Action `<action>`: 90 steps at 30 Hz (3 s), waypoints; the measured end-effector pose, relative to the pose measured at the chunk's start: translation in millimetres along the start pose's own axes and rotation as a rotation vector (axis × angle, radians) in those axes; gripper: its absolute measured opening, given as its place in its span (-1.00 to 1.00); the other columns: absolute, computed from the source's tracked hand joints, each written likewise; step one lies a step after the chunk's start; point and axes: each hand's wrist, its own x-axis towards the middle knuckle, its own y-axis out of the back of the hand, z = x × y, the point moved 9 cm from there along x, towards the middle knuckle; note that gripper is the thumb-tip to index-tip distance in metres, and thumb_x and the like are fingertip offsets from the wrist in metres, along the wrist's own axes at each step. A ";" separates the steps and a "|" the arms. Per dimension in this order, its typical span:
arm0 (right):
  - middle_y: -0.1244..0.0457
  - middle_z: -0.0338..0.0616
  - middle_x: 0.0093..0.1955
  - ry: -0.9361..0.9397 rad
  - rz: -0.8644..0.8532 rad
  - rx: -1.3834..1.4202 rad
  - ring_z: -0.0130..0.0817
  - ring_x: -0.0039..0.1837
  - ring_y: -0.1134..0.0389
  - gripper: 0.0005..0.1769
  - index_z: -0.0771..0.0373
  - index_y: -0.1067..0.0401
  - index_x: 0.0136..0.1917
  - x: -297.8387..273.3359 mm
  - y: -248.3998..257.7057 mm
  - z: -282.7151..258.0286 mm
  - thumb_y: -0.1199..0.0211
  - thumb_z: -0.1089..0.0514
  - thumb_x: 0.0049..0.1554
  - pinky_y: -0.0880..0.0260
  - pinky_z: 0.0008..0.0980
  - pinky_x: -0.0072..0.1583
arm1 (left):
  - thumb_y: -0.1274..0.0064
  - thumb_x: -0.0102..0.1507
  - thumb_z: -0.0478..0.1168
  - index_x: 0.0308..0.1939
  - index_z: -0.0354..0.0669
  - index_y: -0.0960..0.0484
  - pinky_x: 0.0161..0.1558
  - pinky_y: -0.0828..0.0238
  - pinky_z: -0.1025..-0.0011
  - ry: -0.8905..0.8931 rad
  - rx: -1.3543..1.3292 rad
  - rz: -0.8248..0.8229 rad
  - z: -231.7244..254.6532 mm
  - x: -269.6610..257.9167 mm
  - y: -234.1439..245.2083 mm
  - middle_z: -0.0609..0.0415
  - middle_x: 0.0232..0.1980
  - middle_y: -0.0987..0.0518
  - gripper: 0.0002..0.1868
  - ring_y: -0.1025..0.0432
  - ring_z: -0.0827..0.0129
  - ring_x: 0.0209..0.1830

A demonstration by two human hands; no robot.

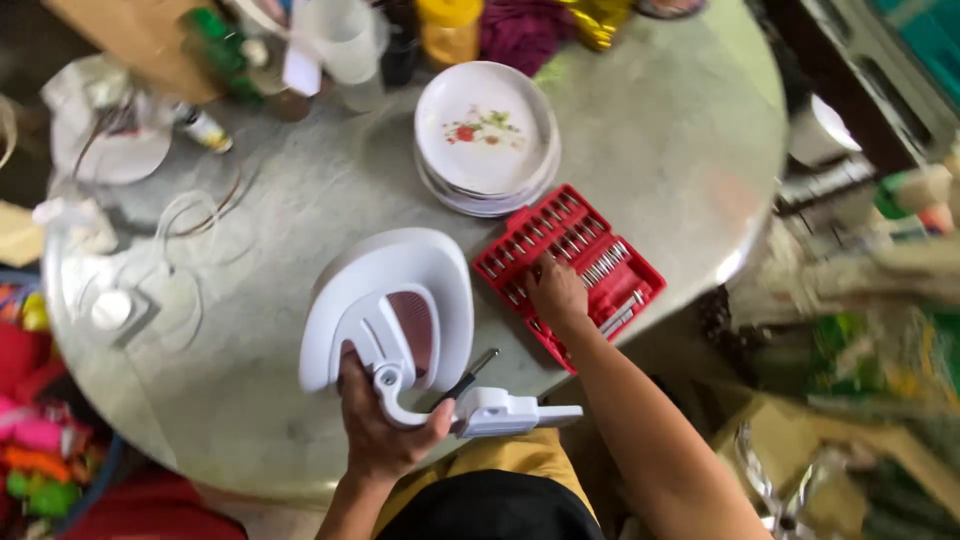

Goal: The person is assembling a pink and white office chair, specifically attaching the headrest and backrest components using a screwdriver.

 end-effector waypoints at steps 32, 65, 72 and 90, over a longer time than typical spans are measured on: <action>-0.40 -0.04 0.05 0.873 -0.128 0.643 -0.40 0.00 -0.51 -0.71 0.40 -0.44 0.22 -152.6 297.7 -151.6 -0.12 0.38 0.23 -0.59 -0.43 -0.02 | -0.25 0.07 0.23 0.32 -0.54 -0.12 -0.07 -0.47 0.20 -0.349 0.262 0.490 157.2 36.7 -7.9 -0.21 0.14 -0.37 0.08 -0.43 0.10 0.06; -0.41 -0.16 -0.07 1.088 -0.107 0.469 -0.34 -0.14 -0.47 -0.77 0.28 -0.53 0.00 -174.6 300.0 -195.1 -0.46 0.19 0.10 -0.49 -0.38 -0.11 | -0.23 0.12 0.26 0.33 -0.46 -0.09 -0.14 -0.51 0.21 -0.447 0.247 0.487 133.0 35.5 -10.7 -0.17 0.07 -0.40 0.05 -0.45 0.15 -0.05; -0.37 -0.08 -0.09 0.369 -0.110 1.126 -0.43 -0.08 -0.42 -0.88 0.39 -0.46 0.07 -12.5 186.0 2.9 -0.25 0.28 0.31 -0.49 -0.44 0.01 | -0.19 0.16 0.27 0.34 -0.51 -0.15 -0.16 -0.57 0.31 -0.242 0.213 0.380 87.8 20.8 -12.4 -0.20 0.07 -0.42 0.02 -0.50 0.17 0.00; -0.42 0.12 -0.17 0.257 -0.028 0.153 0.11 -0.07 -0.46 -0.78 0.31 -0.56 -0.12 33.0 -13.5 33.0 -0.38 0.08 0.11 -0.47 -0.04 0.04 | -0.25 0.10 0.19 0.35 -0.47 -0.17 0.14 -0.57 0.16 -0.010 0.154 0.285 51.7 -18.9 -37.2 -0.26 0.20 -0.43 0.02 -0.49 0.03 0.19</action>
